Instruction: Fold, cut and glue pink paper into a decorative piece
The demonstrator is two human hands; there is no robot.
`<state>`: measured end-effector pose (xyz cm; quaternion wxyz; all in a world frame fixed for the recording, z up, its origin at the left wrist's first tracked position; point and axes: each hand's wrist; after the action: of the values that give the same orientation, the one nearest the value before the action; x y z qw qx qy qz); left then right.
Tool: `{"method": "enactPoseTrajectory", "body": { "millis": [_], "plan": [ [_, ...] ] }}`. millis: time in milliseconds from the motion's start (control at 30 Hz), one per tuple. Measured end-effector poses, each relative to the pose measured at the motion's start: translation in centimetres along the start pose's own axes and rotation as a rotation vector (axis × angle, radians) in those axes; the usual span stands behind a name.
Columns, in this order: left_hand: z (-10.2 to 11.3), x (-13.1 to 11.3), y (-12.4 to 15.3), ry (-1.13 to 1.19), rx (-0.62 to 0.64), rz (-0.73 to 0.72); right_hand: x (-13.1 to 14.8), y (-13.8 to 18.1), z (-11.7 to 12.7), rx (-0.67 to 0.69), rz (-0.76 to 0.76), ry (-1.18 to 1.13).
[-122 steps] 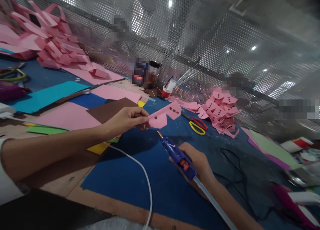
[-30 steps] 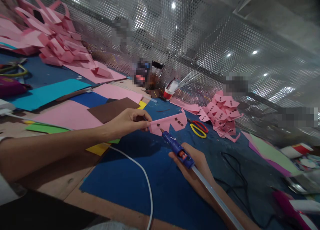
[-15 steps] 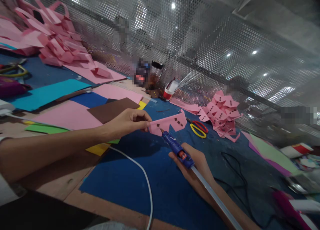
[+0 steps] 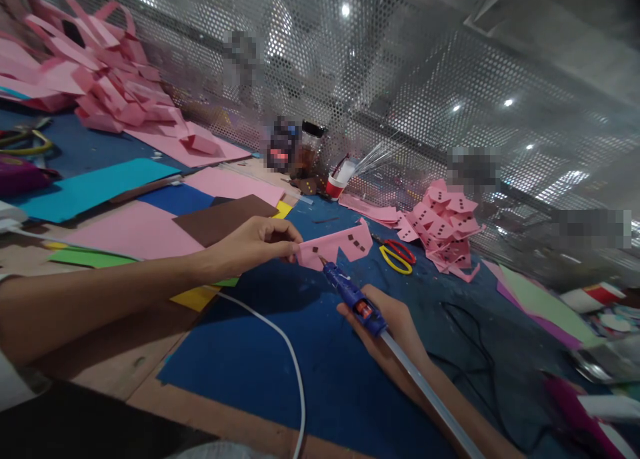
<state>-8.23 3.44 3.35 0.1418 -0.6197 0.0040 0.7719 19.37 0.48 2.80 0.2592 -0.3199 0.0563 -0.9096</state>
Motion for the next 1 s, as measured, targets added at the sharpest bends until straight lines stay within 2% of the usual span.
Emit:
{"method": "enactPoseTrajectory", "body": {
  "millis": [567, 1000],
  "plan": [
    [0.0, -0.6, 0.1, -0.025, -0.004, 0.023, -0.7, 0.1, -0.1, -0.020, 0.059, 0.051],
    [0.0, 0.0, 0.0, -0.008, -0.009, -0.003, -1.3, 0.1, -0.3, -0.010, 0.100, 0.118]
  ]
}}
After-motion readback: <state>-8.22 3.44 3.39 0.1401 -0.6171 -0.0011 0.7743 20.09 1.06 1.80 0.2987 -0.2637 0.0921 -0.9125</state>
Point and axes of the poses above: each hand's wrist, its own y-axis away from the middle knuckle, its own z-axis out of the back of the hand, x = y × z
